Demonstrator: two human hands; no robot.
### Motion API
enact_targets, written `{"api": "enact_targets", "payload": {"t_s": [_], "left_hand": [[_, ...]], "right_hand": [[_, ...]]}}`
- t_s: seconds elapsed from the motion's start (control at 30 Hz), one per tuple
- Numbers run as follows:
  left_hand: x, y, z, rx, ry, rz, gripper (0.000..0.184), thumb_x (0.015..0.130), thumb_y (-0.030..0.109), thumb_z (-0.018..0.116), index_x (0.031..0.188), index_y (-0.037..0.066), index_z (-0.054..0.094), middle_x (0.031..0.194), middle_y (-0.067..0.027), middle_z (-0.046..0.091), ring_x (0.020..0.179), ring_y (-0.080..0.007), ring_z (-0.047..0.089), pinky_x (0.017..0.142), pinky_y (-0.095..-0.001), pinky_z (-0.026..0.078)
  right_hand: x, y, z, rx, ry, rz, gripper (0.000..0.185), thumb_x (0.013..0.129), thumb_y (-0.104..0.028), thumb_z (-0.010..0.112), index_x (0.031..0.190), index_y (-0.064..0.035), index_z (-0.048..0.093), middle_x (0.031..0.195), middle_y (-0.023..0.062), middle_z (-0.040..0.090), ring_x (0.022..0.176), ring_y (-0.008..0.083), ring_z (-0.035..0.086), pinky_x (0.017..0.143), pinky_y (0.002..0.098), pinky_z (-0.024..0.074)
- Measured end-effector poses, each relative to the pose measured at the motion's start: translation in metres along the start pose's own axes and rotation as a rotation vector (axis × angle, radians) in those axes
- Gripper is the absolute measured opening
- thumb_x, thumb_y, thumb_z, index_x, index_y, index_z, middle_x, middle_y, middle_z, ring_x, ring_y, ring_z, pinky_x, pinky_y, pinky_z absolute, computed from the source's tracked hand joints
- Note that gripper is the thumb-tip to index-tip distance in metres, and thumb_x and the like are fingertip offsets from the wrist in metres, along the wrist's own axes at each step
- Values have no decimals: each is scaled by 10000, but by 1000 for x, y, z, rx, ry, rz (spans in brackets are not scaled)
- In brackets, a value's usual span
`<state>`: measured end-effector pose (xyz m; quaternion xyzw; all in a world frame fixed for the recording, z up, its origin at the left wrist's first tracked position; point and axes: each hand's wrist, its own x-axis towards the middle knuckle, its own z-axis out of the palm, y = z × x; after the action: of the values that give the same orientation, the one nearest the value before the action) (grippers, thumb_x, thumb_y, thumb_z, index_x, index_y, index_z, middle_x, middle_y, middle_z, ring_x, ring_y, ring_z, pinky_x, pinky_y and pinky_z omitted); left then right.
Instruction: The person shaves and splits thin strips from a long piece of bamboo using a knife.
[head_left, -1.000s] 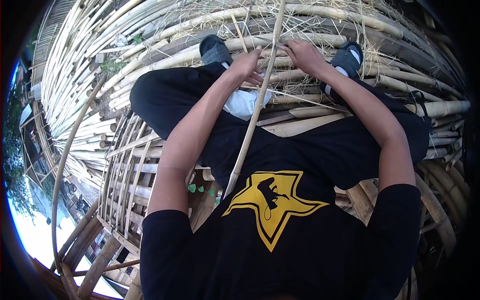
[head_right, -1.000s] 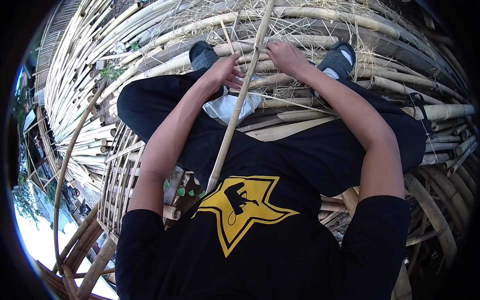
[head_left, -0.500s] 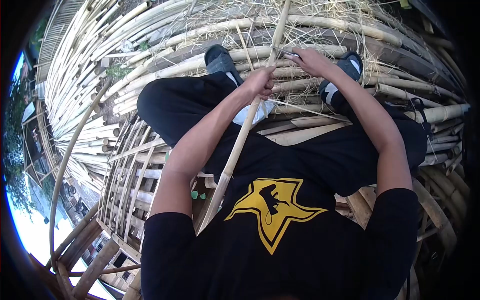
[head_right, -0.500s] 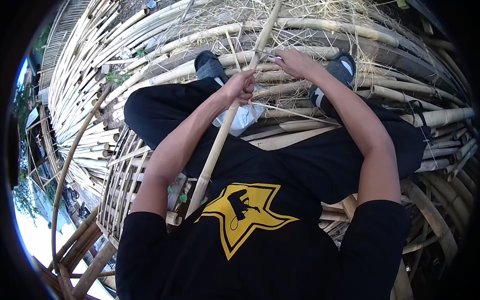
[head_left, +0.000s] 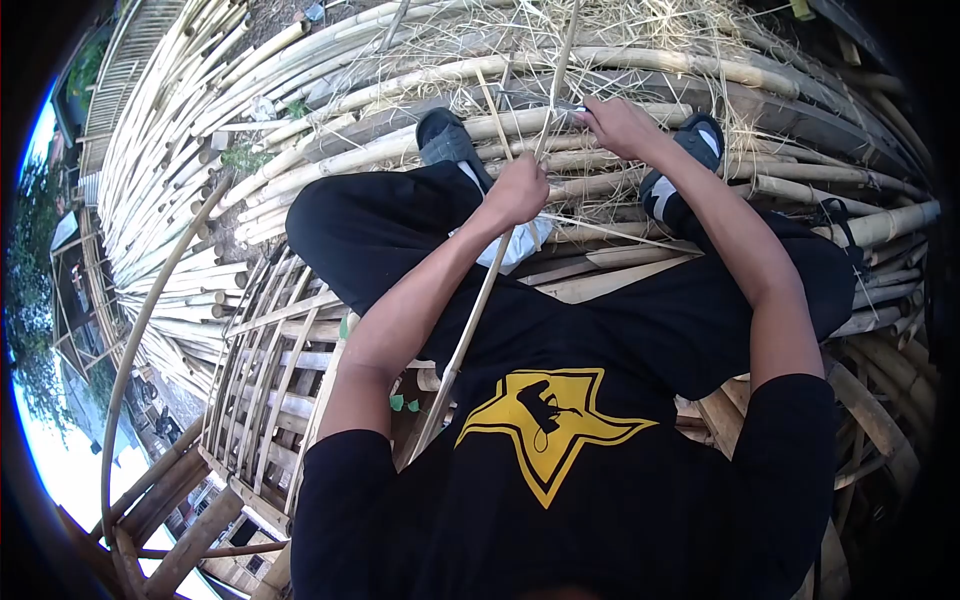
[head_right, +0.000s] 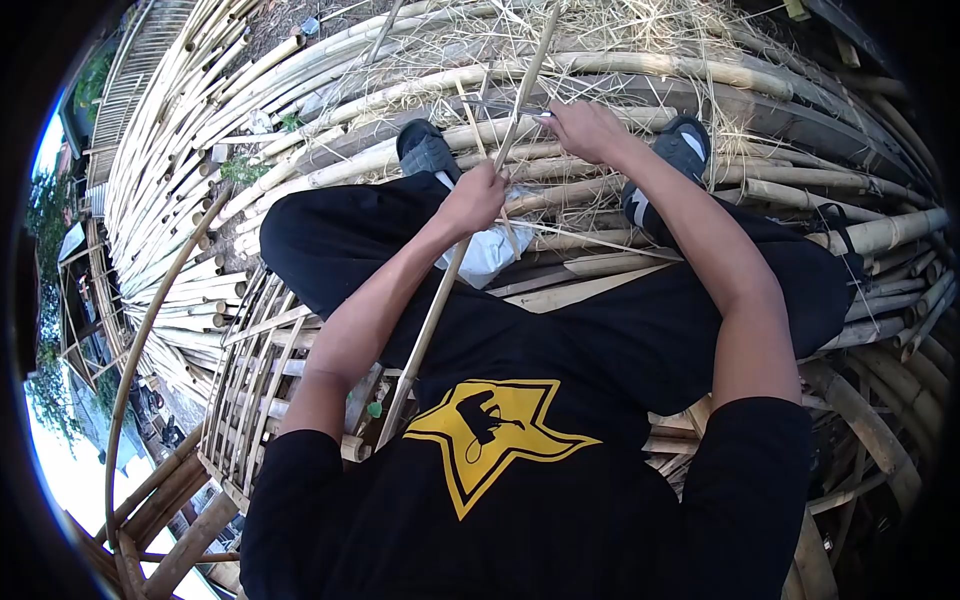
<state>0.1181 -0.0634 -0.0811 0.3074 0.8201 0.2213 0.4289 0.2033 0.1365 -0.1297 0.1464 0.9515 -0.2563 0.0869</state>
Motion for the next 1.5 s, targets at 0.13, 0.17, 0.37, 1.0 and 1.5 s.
{"api": "enact_targets", "payload": {"t_s": [0.13, 0.17, 0.37, 1.0, 1.5], "left_hand": [[-3, 5, 3, 104, 46, 72, 226, 828, 80, 488, 925, -121, 527, 891, -365, 584, 907, -479, 583, 817, -509, 450], [-2, 5, 4, 102, 46, 76, 226, 828, 80, 488, 925, -121, 527, 891, -365, 584, 907, -479, 583, 817, -509, 450], [1, 5, 7, 187, -8, 84, 231, 785, 36, 499, 943, -131, 519, 891, -370, 587, 931, -486, 580, 820, -500, 467], [-9, -16, 8, 86, -85, 149, 263, 945, 236, 428, 895, -20, 461, 633, -171, 562, 566, -326, 580, 520, -422, 434], [11, -9, -20, -874, -413, -257, 225, 866, 220, 617, 779, 50, 499, 554, 11, 461, 353, -79, 393, 322, -253, 337]], "right_hand": [[0, 9, 4, -50, 37, -5, 321, 947, -329, 397, 978, -38, 528, 720, 238, 609, 732, 438, 597, 671, 529, 465], [-2, 13, 4, -79, 53, -24, 313, 946, -321, 398, 972, -37, 525, 710, 237, 606, 718, 440, 595, 666, 528, 465], [-10, 24, 3, -104, 36, 9, 330, 950, -359, 399, 966, -45, 497, 701, 244, 592, 732, 457, 571, 651, 541, 441], [-6, 58, -3, -137, -22, 149, 447, 953, -418, 369, 949, -13, 558, 851, 240, 630, 840, 436, 597, 764, 518, 460], [37, 33, -4, 13, 33, -3, 560, 800, -496, 567, 653, 39, 635, 625, 202, 620, 666, 362, 639, 671, 445, 511]]}}
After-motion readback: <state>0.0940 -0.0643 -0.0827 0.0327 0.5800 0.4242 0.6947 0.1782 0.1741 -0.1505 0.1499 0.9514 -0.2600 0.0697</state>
